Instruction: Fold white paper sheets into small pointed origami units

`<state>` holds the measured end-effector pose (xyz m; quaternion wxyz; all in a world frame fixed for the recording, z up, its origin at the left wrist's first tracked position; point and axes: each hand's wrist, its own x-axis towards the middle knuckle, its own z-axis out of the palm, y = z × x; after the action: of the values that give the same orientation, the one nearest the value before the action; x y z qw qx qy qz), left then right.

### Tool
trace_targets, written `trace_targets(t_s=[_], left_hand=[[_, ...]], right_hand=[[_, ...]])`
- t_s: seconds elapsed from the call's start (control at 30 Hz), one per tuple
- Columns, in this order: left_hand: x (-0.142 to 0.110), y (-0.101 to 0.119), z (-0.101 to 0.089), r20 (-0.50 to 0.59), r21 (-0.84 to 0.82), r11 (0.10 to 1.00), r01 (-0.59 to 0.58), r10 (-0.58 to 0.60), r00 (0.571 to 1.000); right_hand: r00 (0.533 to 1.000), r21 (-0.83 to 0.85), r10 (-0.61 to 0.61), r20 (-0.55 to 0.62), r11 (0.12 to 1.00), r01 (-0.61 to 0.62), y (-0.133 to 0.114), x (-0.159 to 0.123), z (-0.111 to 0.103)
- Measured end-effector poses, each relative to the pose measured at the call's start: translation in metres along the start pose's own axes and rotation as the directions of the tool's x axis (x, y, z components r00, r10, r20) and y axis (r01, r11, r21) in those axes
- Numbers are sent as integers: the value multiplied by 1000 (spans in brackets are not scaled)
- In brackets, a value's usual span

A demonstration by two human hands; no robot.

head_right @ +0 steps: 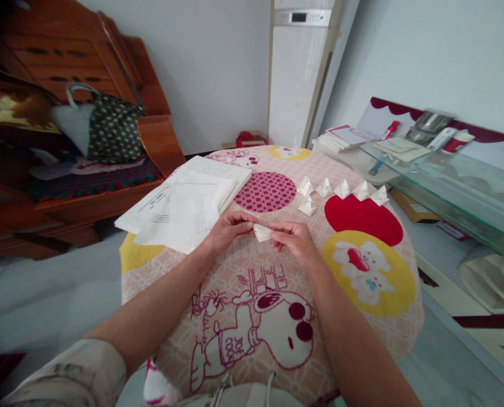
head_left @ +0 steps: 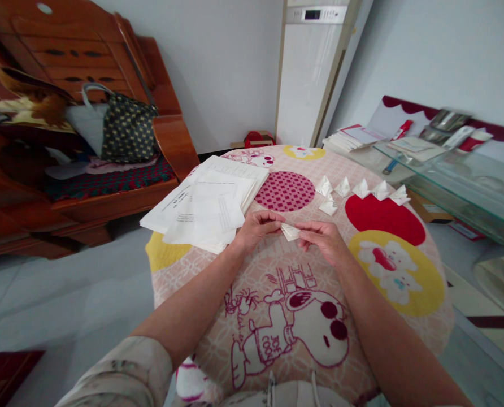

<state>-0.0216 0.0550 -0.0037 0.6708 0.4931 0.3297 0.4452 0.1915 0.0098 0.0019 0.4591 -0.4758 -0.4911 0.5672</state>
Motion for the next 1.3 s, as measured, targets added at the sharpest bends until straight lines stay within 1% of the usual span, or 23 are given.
trace_targets(t_s=[0.33,0.6,0.77,0.97,1.3], left_hand=[[1,-3,-2,54,-28,999,-36,37,998],[1,-3,-2,47,-20,999,-26,26,999],[1,-4,-3,53,-15,1000,-13,14,999],[1,-4,-3,60,-21,1000,-5,7,998],[1,-4,-3,49,-26,1000,13,-12,999]], right_hand=[[997,-69,-72,-5,995,71,0,0,1],[998,-70,-59,29,996,61,6,2,1],[997,-120,-62,34,991,66,10,2,0],[996,-137,-81,43,987,86,9,1,-1],[998,-144,-39,48,989,46,6,1,1]])
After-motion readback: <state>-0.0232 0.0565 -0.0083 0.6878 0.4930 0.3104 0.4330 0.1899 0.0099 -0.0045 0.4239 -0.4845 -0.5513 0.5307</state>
